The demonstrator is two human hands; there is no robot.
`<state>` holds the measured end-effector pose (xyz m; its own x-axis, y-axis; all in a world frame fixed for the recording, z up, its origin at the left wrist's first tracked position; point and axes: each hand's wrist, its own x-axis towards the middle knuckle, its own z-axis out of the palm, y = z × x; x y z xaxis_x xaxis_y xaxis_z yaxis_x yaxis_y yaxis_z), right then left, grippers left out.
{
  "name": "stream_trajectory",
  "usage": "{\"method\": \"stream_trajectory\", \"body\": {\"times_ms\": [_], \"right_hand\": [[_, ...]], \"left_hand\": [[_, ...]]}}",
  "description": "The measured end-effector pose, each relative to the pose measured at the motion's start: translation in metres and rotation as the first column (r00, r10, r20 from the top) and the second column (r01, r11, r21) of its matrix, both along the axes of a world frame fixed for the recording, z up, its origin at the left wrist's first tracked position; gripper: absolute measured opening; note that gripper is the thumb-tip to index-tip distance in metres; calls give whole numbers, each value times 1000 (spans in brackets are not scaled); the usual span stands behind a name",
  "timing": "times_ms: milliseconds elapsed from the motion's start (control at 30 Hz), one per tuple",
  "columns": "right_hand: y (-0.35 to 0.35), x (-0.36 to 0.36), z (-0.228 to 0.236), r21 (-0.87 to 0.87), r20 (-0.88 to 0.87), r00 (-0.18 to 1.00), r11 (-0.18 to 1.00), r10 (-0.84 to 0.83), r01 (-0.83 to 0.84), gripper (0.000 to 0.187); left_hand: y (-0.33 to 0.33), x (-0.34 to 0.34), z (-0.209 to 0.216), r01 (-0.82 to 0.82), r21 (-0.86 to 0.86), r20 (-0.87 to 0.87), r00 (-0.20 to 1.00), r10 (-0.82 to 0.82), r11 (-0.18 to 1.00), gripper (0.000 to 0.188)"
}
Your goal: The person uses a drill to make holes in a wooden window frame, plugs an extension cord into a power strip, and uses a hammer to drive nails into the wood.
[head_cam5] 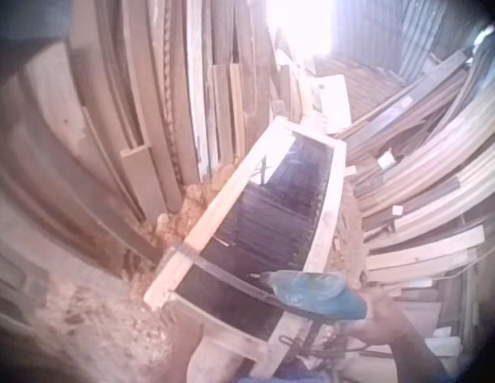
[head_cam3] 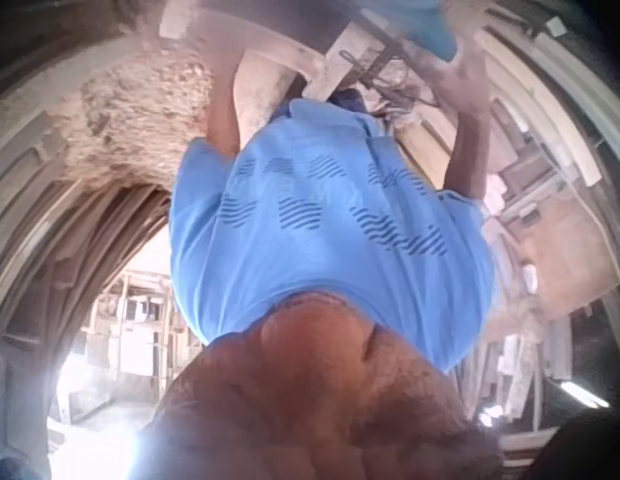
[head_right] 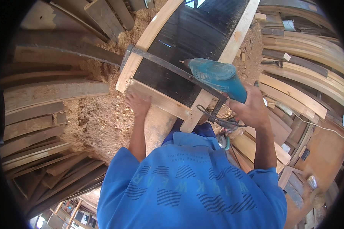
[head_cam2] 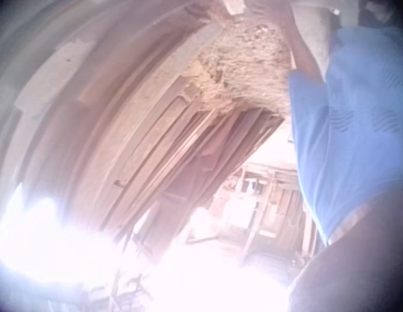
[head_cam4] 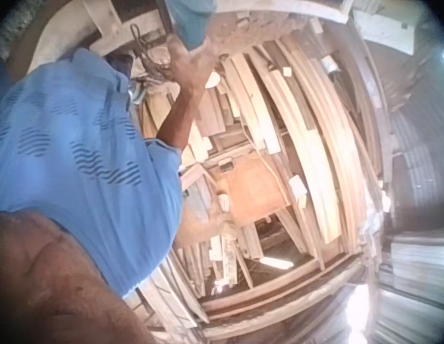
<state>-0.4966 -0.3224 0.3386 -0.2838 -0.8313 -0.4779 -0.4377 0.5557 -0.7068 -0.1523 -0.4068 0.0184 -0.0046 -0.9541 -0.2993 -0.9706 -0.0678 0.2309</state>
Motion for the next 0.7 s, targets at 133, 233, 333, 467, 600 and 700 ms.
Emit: {"method": "stream_trajectory", "body": {"times_ms": [133, 233, 333, 467, 600, 700], "right_hand": [[35, -17, -3, 7, 58, 993, 995, -100, 100, 23], [75, -44, -15, -82, -15, 997, 994, -69, 68, 26], [91, -53, -12, -2, 86, 995, 998, -57, 57, 27], [122, -57, -18, -117, 13, 999, 992, -48, 49, 26], [130, -49, -14, -80, 68, 994, 993, -86, 91, 23], [130, -40, -29, -66, 96, 991, 992, -98, 104, 22]], "left_hand": [[72, -50, 3, 205, -52, -133, 969, -210, 977, 126], [107, -105, 49, 329, -21, -278, 905, -322, 944, 130], [126, -111, 31, 290, 56, -224, 936, -271, 955, 132], [117, -113, 47, 211, 109, -197, 962, -187, 971, 132], [84, -110, 62, 78, 172, -89, 994, -63, 982, 133], [57, -81, 51, -77, 155, -35, 996, 83, 985, 135]]}}
